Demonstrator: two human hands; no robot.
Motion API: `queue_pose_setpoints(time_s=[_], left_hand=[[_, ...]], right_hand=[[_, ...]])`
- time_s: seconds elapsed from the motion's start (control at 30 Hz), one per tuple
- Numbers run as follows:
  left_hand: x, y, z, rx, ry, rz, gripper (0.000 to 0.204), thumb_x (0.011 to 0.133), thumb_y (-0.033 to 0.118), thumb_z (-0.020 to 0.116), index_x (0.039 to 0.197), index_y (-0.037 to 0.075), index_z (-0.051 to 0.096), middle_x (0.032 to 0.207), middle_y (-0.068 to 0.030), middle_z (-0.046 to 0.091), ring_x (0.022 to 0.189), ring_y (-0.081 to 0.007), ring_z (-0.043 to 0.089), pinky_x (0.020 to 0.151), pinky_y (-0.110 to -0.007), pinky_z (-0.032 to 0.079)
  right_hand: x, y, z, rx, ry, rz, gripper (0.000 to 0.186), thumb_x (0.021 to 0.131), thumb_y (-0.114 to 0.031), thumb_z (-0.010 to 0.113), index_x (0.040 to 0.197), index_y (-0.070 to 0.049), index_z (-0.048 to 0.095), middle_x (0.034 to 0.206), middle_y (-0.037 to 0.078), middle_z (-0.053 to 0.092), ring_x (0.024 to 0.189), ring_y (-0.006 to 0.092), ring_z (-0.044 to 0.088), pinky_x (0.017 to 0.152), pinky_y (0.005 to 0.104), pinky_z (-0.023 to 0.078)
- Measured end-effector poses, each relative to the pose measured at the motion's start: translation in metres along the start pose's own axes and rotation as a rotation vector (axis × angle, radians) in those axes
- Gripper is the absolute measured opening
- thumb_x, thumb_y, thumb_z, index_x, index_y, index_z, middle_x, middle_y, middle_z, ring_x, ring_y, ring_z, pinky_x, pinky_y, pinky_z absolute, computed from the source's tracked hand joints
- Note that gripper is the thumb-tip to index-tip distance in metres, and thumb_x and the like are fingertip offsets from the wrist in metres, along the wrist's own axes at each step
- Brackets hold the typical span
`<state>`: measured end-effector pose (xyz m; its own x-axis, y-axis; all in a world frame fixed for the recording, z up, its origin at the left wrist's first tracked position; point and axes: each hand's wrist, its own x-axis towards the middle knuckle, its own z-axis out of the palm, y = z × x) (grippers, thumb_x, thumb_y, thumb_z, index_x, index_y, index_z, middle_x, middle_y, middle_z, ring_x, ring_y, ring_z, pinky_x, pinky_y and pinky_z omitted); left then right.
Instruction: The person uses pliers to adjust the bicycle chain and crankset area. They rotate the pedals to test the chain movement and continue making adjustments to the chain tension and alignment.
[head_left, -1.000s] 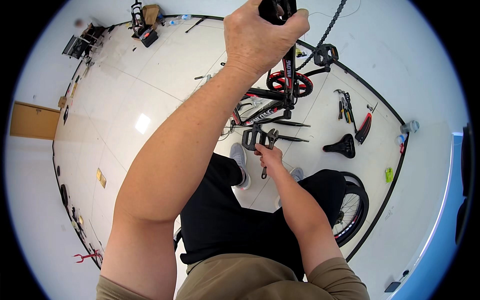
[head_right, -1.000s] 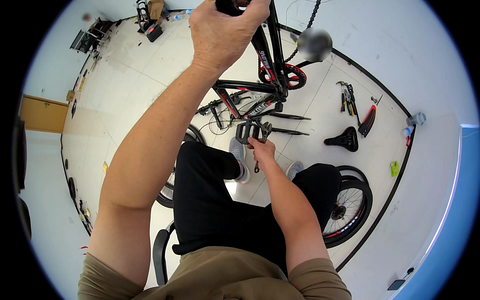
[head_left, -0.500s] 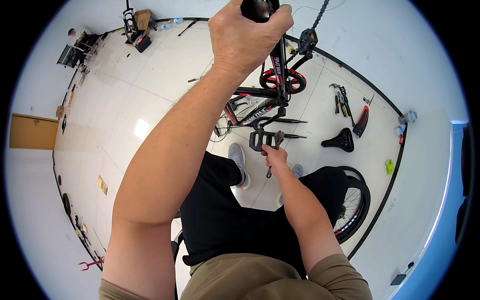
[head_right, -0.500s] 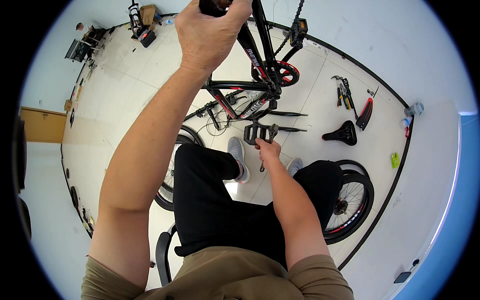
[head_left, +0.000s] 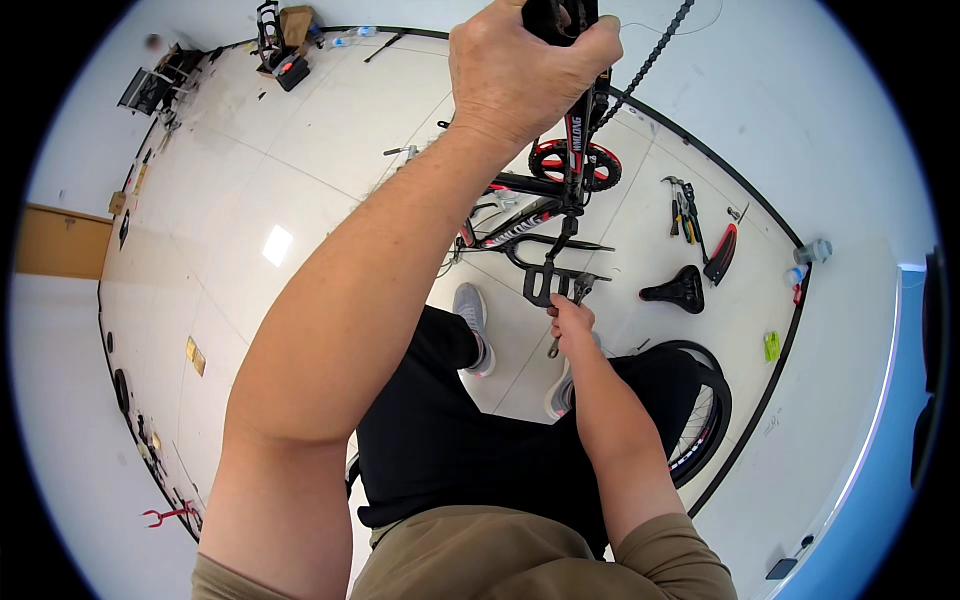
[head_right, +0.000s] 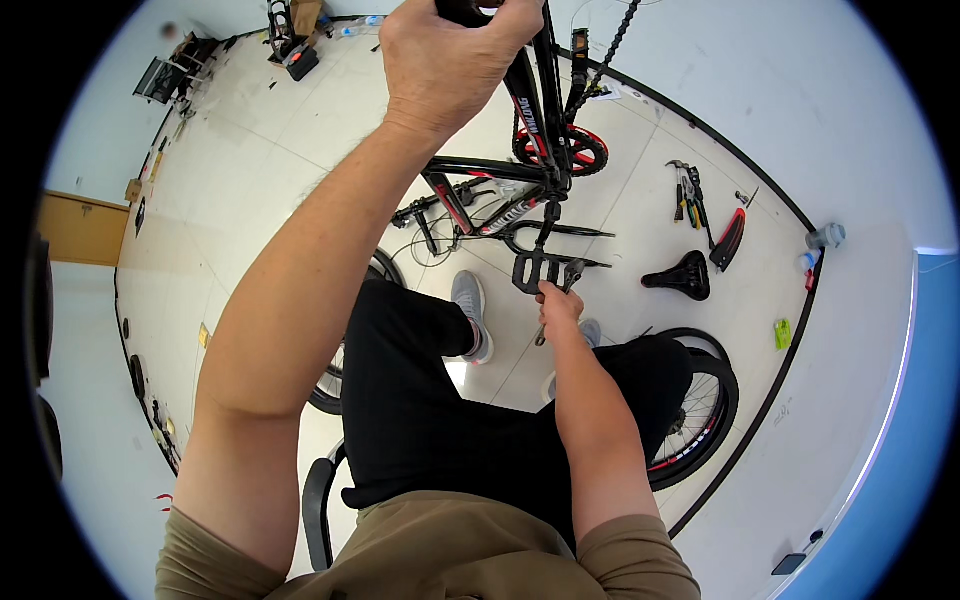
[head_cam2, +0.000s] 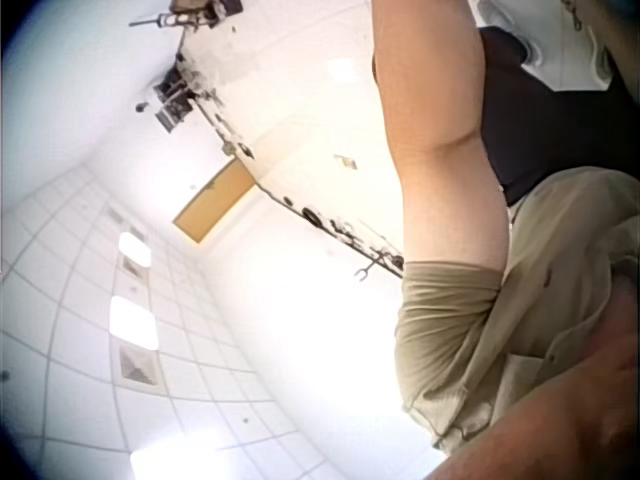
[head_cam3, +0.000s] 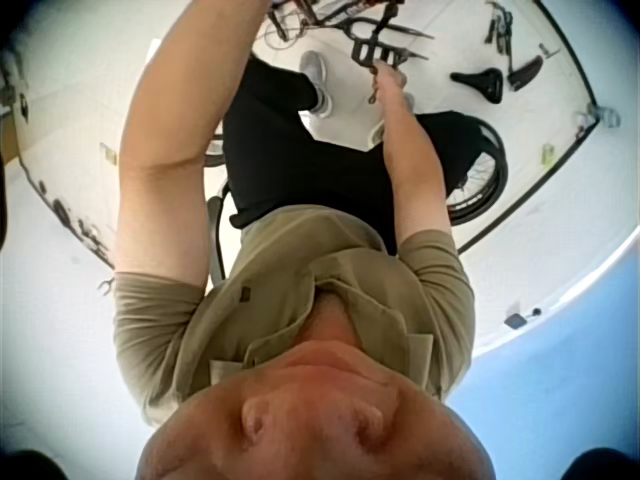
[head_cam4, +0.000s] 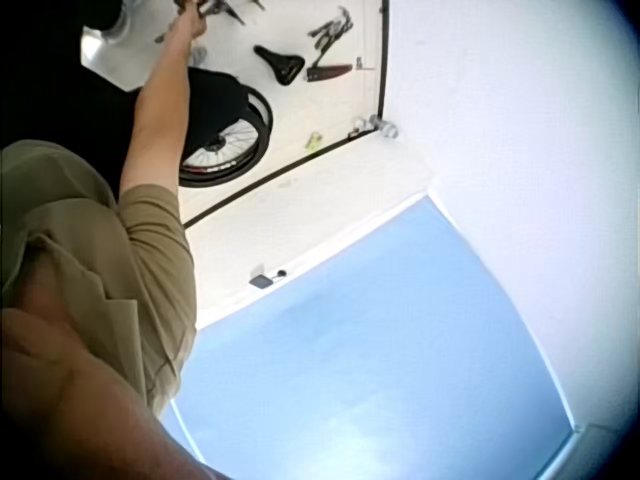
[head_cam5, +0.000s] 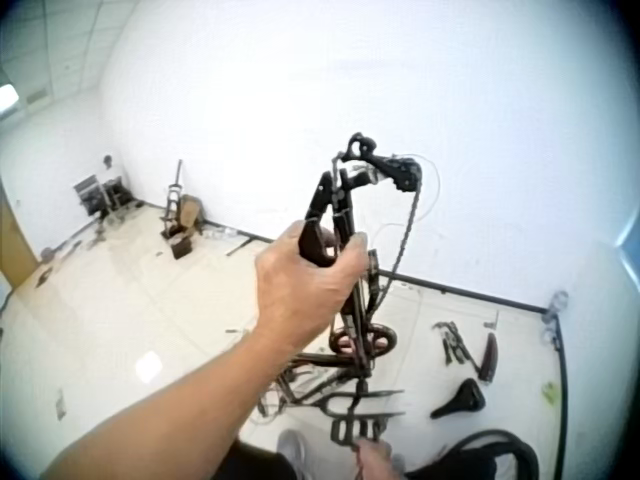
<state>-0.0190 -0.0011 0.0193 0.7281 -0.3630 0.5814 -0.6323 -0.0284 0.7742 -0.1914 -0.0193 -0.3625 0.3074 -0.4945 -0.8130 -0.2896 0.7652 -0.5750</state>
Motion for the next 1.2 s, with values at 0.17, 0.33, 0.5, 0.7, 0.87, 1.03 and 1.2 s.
queue_pose_setpoints(time_s=[0.17,0.33,0.5,0.7,0.87,1.03,1.2], left_hand=[[0.0,0.001,0.001,-0.021,0.012,0.025,0.036,0.079,0.03,0.078,0.072,-0.002,0.063,0.06,-0.0088,0.063,0.053,-0.016,0.059,0.056,-0.032,0.05],[0.003,-0.003,-0.006,-0.01,-0.022,0.076,0.036,0.079,0.032,0.076,0.076,-0.001,0.064,0.062,-0.0127,0.065,0.056,-0.0238,0.064,0.059,-0.036,0.053],[0.004,-0.002,-0.009,0.084,-0.085,0.047,0.043,0.08,0.044,0.071,0.082,0.001,0.066,0.07,-0.0188,0.068,0.068,-0.0343,0.069,0.069,-0.043,0.056],[0.004,-0.017,-0.001,0.198,0.005,0.051,0.043,0.065,0.048,0.073,0.078,0.007,0.069,0.063,-0.0049,0.066,0.06,-0.0216,0.067,0.063,-0.034,0.057],[0.004,-0.016,0.002,0.19,-0.017,0.027,0.047,0.064,0.05,0.074,0.081,0.007,0.07,0.064,-0.005,0.067,0.062,-0.0219,0.068,0.064,-0.034,0.057],[0.004,-0.016,0.002,0.157,-0.008,0.036,0.045,0.064,0.049,0.075,0.081,0.008,0.07,0.066,-0.0052,0.068,0.064,-0.0227,0.068,0.066,-0.034,0.057],[0.007,-0.005,-0.008,0.074,-0.053,0.055,0.041,0.079,0.041,0.072,0.081,0.001,0.064,0.07,-0.0191,0.068,0.067,-0.0343,0.069,0.068,-0.043,0.056]], right_hand=[[0.007,0.002,-0.005,0.016,0.037,0.013,0.02,0.085,-0.016,0.074,0.092,-0.007,0.057,0.073,0.004,0.058,0.047,0.0089,0.041,0.04,0.026,0.029],[0.008,0.0,-0.008,0.052,0.054,0.028,0.02,0.085,-0.016,0.074,0.088,-0.007,0.057,0.069,0.003,0.057,0.045,0.0106,0.043,0.038,0.0266,0.029],[0.017,-0.002,-0.022,0.054,0.065,0.055,0.019,0.093,-0.018,0.069,0.091,-0.009,0.052,0.071,0.002,0.055,0.046,0.0083,0.038,0.039,0.0253,0.027],[0.017,-0.005,-0.024,0.044,0.055,0.063,0.017,0.095,-0.016,0.067,0.094,-0.008,0.051,0.072,0.004,0.056,0.047,0.0083,0.038,0.04,0.0257,0.027],[0.017,-0.007,-0.027,0.034,0.061,0.06,0.018,0.095,-0.017,0.066,0.093,-0.008,0.051,0.071,0.003,0.055,0.047,0.0088,0.038,0.04,0.0264,0.026],[0.021,-0.005,-0.028,0.056,0.077,0.054,0.018,0.096,-0.018,0.064,0.09,-0.01,0.049,0.067,0.0,0.048,0.047,0.0097,0.037,0.041,0.0271,0.027],[0.023,-0.007,-0.033,0.095,0.114,0.046,0.019,0.097,-0.017,0.063,0.088,-0.01,0.047,0.065,-0.001,0.045,0.047,0.0099,0.037,0.04,0.0277,0.026]])
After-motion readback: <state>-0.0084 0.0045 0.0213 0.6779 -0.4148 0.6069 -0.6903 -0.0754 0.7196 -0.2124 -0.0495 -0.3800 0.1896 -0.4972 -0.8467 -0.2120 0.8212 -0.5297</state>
